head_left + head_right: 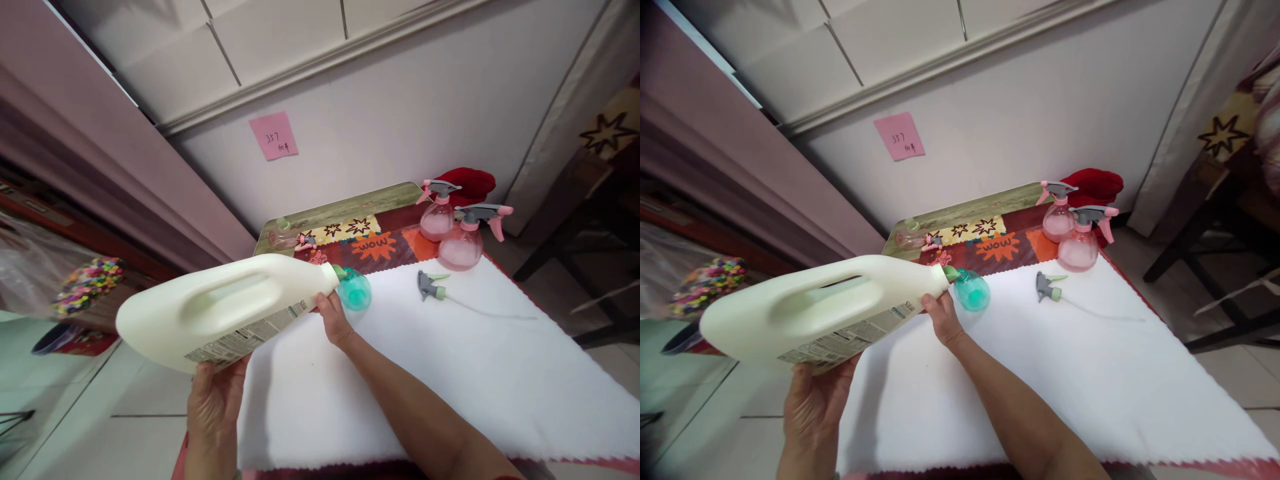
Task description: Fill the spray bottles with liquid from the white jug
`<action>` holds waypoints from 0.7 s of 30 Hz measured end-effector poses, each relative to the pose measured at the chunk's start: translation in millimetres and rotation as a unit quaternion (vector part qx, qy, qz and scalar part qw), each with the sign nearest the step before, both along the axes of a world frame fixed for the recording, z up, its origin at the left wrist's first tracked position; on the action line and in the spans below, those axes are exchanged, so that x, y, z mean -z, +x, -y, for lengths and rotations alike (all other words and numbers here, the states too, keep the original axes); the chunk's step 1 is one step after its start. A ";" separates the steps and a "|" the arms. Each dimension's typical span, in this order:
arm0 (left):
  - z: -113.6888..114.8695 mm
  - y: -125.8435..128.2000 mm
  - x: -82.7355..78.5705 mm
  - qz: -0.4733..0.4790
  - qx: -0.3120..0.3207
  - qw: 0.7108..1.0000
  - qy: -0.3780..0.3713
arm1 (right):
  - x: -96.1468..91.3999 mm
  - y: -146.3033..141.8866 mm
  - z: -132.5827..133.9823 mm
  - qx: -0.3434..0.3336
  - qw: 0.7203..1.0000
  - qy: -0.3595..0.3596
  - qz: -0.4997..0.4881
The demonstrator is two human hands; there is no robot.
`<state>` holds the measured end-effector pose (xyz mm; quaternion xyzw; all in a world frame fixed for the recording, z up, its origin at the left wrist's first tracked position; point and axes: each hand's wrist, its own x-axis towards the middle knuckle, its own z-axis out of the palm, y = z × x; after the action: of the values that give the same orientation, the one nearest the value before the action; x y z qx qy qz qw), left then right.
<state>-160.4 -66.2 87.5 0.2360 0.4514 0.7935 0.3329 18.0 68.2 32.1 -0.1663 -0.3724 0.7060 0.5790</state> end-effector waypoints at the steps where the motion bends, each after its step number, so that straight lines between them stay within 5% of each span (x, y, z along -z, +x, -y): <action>1: -0.3 0.8 -0.8 -0.002 0.001 1.000 -0.001 | -0.2 0.1 0.0 -0.001 1.000 -0.001 -0.002; 21: -3.0 3.9 -2.9 0.015 0.002 1.000 0.006 | -1.1 0.5 -0.4 -0.001 1.000 0.003 -0.004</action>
<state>-156.5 -63.2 90.4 0.2267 0.4413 0.7989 0.3399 18.4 68.6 33.2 -0.1619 -0.3720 0.7060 0.5804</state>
